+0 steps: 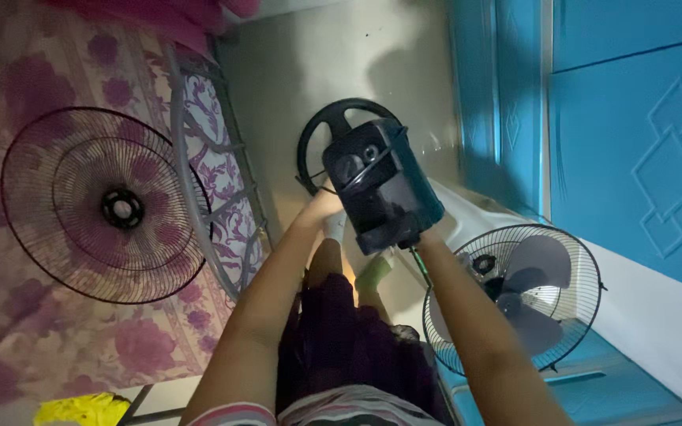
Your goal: The person disassembles a standing electric fan by removing the front grille, unscrewing the central nut, detaching the fan blades, and then removing the rear grille and motor housing. The components are placed on the floor or a nearby stool.
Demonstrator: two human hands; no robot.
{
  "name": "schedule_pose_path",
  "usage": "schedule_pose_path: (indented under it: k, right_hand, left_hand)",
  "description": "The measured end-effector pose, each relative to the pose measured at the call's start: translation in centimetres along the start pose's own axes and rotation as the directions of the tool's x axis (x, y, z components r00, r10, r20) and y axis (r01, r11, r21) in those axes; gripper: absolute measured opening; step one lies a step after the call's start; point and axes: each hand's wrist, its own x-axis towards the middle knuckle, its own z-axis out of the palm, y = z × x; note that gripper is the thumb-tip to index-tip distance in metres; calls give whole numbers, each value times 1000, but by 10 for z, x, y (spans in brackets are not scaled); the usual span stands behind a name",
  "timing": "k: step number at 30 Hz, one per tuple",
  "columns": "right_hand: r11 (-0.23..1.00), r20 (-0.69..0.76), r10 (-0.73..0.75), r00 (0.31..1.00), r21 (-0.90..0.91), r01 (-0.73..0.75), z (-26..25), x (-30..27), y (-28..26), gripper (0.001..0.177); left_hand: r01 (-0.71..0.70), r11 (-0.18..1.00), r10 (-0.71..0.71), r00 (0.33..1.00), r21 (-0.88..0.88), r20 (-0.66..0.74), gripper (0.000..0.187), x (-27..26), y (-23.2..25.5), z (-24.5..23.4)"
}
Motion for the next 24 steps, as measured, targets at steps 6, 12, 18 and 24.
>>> schedule_pose_path:
  k: [6, 12, 18, 24]
  right_hand:
    - [1000, 12, 16, 1000, -1, -16, -13, -20, -1, 53]
    - [1000, 35, 17, 999, -6, -16, -23, -24, -6, 53]
    - [1000, 48, 17, 999, 11, -18, 1, -11, -6, 53]
    - [1000, 74, -15, 997, 26, 13, 0, 7, -10, 54]
  left_hand:
    - [104, 995, -104, 995, -3, 0, 48, -25, -8, 12]
    - [149, 989, -149, 989, -18, -12, 48, -30, -17, 20]
    - [168, 985, -170, 984, -39, -52, 50, -21, -26, 27]
    - [152, 988, -154, 985, -35, -77, 51, 2, -32, 24]
